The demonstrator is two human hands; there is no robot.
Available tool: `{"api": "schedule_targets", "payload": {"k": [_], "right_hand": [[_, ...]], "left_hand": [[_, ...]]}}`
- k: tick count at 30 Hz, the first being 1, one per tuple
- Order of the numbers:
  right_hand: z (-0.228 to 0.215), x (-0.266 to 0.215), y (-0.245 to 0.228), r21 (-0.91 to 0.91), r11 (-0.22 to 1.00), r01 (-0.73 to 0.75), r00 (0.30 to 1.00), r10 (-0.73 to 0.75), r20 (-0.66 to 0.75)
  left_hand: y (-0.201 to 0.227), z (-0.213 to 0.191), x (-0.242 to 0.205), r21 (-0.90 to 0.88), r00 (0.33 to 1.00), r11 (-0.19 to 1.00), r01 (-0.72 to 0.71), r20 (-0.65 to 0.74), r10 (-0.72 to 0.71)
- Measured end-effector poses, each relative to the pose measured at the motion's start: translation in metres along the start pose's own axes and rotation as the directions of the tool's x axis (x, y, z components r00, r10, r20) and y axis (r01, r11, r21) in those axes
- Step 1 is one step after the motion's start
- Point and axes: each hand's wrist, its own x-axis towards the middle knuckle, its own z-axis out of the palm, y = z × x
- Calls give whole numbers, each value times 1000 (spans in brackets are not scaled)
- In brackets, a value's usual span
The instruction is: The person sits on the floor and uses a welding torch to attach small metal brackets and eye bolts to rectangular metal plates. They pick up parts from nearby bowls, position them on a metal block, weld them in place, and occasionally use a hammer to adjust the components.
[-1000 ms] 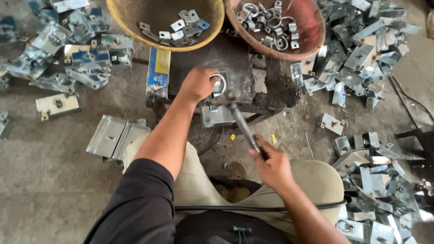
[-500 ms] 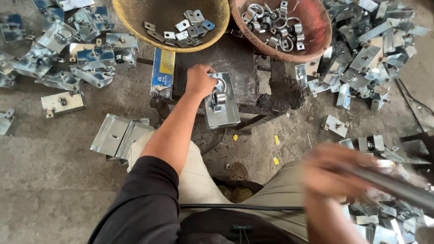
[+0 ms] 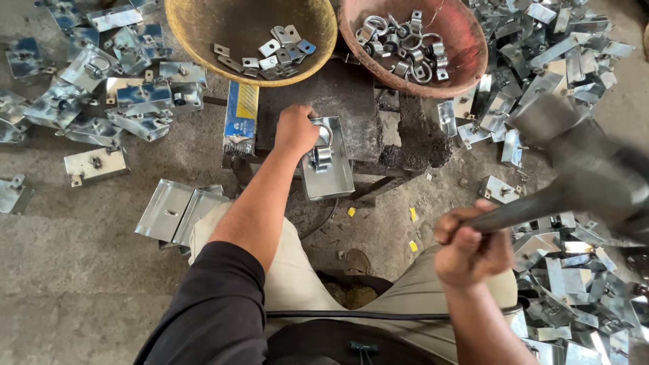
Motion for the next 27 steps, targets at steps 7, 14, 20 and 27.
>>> {"api": "schedule_targets", "payload": {"k": [7, 14, 20, 27], "right_hand": [[33, -42, 31, -763, 527, -375, 505, 806, 309], [-1, 8, 31, -832, 317, -456, 482, 873, 68], [-32, 12, 91, -906, 282, -316, 678, 735, -7], [-49, -34, 186, -819, 301, -488, 597, 800, -62]], "left_hand": [[-3, -4, -3, 59, 996, 995, -83, -14, 84], [32, -56, -14, 116, 954, 956, -270, 168, 250], [83, -63, -50, 215, 811, 844, -491, -241, 533], [64, -52, -81, 503, 703, 570, -650, 111, 703]]}}
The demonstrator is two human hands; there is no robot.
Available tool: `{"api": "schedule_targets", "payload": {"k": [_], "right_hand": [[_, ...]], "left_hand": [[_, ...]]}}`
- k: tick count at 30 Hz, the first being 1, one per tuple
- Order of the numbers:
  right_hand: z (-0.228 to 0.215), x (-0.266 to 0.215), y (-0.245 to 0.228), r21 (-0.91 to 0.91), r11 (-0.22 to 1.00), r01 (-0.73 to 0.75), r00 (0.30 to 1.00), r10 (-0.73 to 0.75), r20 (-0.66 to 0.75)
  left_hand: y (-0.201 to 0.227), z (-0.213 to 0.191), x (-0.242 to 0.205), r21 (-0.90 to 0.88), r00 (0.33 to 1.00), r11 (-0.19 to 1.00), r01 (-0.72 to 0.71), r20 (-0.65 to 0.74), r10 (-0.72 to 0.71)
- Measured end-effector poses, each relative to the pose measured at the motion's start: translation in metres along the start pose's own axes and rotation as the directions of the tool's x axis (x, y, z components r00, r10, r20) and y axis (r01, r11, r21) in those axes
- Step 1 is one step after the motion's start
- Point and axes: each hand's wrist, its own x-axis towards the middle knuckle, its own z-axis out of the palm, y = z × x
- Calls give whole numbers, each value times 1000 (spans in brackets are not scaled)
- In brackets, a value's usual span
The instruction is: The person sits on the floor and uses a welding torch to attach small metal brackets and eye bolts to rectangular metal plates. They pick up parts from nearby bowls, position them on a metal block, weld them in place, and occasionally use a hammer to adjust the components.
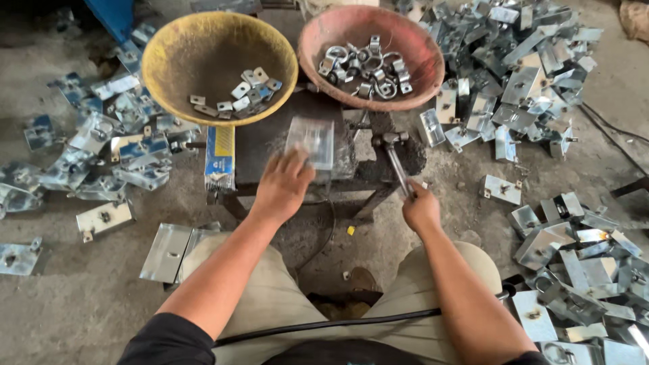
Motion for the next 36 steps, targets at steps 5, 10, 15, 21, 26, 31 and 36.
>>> {"api": "schedule_targets", "payload": {"k": [5, 10, 15, 21, 26, 31, 36], "right_hand": [[4, 5, 0, 54, 998, 11, 999, -13, 41], [-52, -4, 3, 36, 995, 91, 993, -94, 75], [-148, -44, 83, 102, 995, -4, 997, 12, -77], [-181, -120, 234, -288, 821, -493, 865, 499, -57], [-124, -167, 251, 613, 216, -760, 581, 648, 492], [-109, -142, 240, 869, -128, -478, 666, 593, 454], [-157, -104, 228, 984, -178, 11, 868, 490, 79]], "left_hand": [[-5, 32, -4, -242, 926, 946, 216, 358, -120], [-18, 64, 26, -327, 922, 864, 383, 86, -376], [-28, 102, 37, -461, 826, 715, 526, 77, -559], [-34, 118, 41, -474, 849, 751, 460, -14, -529], [-34, 117, 43, -472, 846, 754, 457, -33, -533], [-28, 99, 51, -485, 817, 692, 534, 86, -570], [-31, 89, 61, -493, 631, 418, 763, 431, -644]]}}
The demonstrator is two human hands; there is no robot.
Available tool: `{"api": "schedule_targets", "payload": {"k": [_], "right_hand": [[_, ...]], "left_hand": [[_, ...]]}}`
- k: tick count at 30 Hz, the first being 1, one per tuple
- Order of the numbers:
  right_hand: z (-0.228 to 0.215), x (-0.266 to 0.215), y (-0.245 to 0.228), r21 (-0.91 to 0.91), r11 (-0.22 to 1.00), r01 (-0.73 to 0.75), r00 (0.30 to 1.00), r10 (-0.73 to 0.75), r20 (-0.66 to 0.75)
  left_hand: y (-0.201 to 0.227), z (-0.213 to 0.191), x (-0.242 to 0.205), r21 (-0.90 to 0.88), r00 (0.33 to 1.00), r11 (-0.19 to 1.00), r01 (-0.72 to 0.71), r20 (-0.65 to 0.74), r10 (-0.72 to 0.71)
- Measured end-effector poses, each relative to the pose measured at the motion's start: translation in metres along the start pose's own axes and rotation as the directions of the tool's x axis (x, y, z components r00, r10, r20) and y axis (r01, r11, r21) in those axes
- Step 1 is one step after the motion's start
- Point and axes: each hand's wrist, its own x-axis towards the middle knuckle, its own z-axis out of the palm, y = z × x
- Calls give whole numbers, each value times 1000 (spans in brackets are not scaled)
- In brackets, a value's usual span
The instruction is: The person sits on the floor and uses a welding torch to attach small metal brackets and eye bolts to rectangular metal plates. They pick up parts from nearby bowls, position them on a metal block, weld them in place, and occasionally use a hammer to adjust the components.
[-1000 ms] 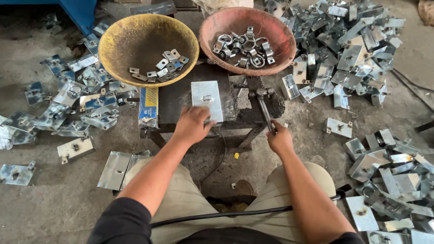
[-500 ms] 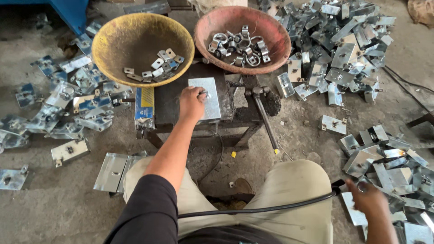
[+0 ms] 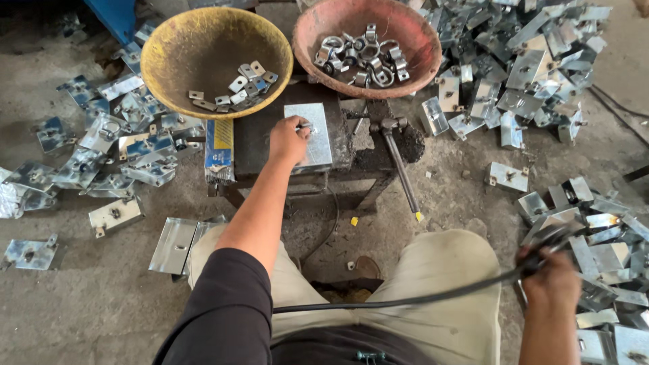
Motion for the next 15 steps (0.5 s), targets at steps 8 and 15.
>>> {"api": "schedule_targets", "payload": {"k": [8, 15], "right_hand": [[164, -87, 6, 45, 997, -65, 959, 50, 280], [223, -146, 111, -257, 943, 212, 916, -100, 389]], "left_hand": [[-15, 17, 5, -265, 981, 956, -123, -177, 77], [-25, 17, 7, -377, 971, 916, -136, -234, 48]]}}
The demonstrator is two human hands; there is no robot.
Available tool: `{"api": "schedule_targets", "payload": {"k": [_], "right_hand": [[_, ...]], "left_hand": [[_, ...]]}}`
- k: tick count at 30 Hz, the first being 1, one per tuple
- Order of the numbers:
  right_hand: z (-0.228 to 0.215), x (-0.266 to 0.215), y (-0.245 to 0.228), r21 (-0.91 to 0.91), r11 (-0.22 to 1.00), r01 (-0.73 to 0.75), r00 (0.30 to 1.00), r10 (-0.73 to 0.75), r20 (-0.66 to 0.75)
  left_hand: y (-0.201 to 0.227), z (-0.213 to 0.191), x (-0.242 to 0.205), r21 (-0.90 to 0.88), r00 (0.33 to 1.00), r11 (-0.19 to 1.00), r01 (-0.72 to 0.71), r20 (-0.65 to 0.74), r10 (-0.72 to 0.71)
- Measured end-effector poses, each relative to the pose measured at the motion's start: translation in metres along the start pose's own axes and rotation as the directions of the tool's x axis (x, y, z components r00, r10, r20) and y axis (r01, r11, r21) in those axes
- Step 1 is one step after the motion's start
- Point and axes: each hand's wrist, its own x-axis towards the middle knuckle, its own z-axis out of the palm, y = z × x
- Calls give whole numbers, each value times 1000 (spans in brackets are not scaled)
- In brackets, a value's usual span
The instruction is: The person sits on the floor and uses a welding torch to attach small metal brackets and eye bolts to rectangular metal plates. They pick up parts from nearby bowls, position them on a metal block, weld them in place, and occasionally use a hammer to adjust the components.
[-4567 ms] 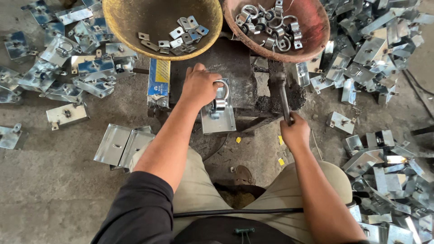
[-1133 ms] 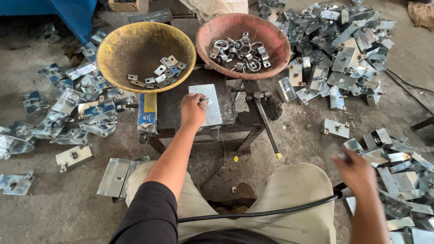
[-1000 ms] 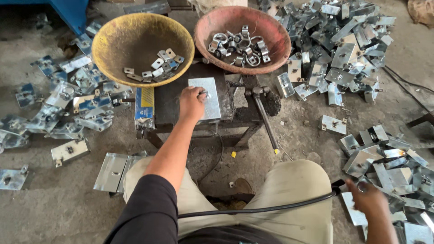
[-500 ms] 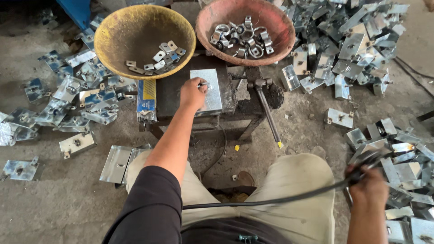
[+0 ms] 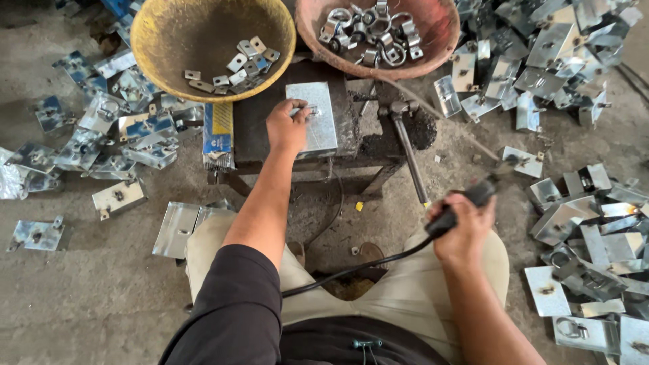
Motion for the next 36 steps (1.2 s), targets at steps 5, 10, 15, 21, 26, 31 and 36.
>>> {"api": "schedule_targets", "payload": {"k": [5, 10, 15, 21, 26, 31, 36], "right_hand": [[8, -8, 26, -348, 927, 142, 983, -91, 159], [3, -7, 51, -617, 701, 357, 933, -242, 266], [8, -8, 60, -567, 747, 347, 933, -209, 294], [11, -6, 65, -552, 771, 317, 941, -182, 285], [11, -7, 69, -600, 717, 355, 929, -203, 308], [12, -8, 69, -619, 685, 386, 919, -227, 322], [15, -10, 69, -599, 723, 344, 930, -175, 323]], "left_hand": [[-9, -3, -3, 270, 971, 938, -218, -32, 235], [4, -3, -5, 391, 971, 895, -216, -12, 239], [17, -3, -9, 392, 994, 915, -99, -5, 110], [10, -3, -7, 424, 985, 893, -150, -9, 170], [7, -3, -6, 408, 985, 901, -150, -11, 170], [8, -3, -6, 399, 990, 909, -124, -13, 141], [2, -3, -5, 384, 997, 921, -68, -8, 77]]}}
